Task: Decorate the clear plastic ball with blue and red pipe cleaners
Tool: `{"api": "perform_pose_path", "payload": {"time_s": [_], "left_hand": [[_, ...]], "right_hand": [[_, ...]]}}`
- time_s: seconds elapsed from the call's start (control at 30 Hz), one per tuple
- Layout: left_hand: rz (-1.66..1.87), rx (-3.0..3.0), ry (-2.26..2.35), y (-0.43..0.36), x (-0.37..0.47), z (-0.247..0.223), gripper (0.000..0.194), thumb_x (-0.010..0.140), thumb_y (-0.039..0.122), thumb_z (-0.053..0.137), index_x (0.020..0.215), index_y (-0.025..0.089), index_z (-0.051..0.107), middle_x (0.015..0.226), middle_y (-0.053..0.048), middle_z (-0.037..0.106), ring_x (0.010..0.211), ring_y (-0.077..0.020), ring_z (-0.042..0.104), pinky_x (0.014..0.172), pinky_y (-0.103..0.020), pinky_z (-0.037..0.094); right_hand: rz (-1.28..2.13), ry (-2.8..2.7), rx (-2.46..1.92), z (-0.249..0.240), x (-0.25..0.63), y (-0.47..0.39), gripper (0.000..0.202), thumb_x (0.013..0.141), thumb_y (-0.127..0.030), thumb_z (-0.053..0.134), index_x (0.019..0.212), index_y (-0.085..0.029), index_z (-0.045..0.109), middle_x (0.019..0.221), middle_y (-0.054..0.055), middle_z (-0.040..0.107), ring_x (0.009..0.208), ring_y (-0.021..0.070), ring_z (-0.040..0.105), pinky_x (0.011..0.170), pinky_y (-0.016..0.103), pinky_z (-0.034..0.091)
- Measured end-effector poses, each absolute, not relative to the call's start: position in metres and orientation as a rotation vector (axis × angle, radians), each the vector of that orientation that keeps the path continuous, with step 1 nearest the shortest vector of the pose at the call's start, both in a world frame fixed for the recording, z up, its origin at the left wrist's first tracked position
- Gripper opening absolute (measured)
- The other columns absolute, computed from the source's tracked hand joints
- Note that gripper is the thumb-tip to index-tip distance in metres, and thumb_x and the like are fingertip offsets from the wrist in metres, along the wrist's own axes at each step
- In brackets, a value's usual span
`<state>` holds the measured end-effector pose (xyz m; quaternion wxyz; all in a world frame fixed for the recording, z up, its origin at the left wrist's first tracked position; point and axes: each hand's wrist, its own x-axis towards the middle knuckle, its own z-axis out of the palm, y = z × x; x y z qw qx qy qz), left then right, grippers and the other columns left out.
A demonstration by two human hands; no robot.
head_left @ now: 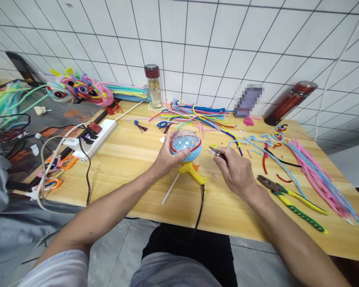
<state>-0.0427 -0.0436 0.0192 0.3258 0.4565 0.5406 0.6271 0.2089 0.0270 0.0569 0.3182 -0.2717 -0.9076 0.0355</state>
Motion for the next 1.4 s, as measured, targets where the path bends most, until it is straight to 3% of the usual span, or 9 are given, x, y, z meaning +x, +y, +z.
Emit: {"api": "perform_pose_path", "payload": {"time_s": [0.43,0.87,1.4], "left_hand": [[1.562,1.245,1.512,-0.046,-0.037,0.010,0.101,0.066,0.061,0.093,0.147,0.021,0.046,0.155,-0.017,0.054,0.142,-0.0379,0.056,0.121,-0.054,0.047],[1.541,1.296,1.535,-0.048,-0.035,0.011,0.097,0.068,0.060,0.092,0.145,0.023,0.047,0.153,-0.016,0.055,0.143,-0.0366,0.055,0.122,-0.053,0.045],[1.542,1.313,1.530,-0.048,-0.034,0.009,0.098,0.068,0.063,0.092,0.146,0.024,0.047,0.152,-0.016,0.056,0.142,-0.0367,0.057,0.121,-0.052,0.046]], "right_hand": [[-0.082,-2.361,-0.612,0.028,0.191,0.020,0.037,0.116,-0.037,0.042,0.095,-0.020,0.066,0.077,0.003,0.070,0.068,0.0148,0.065,0.061,0.028,0.039],[-0.100,-2.373,-0.631,0.027,0.187,0.015,0.053,0.118,-0.044,0.029,0.092,-0.020,0.069,0.072,0.003,0.069,0.062,0.0135,0.062,0.055,0.028,0.034],[-0.072,-2.412,-0.679,0.023,0.186,0.015,0.052,0.117,-0.044,0.031,0.091,-0.020,0.069,0.074,0.003,0.068,0.064,0.0143,0.061,0.055,0.028,0.032]]}}
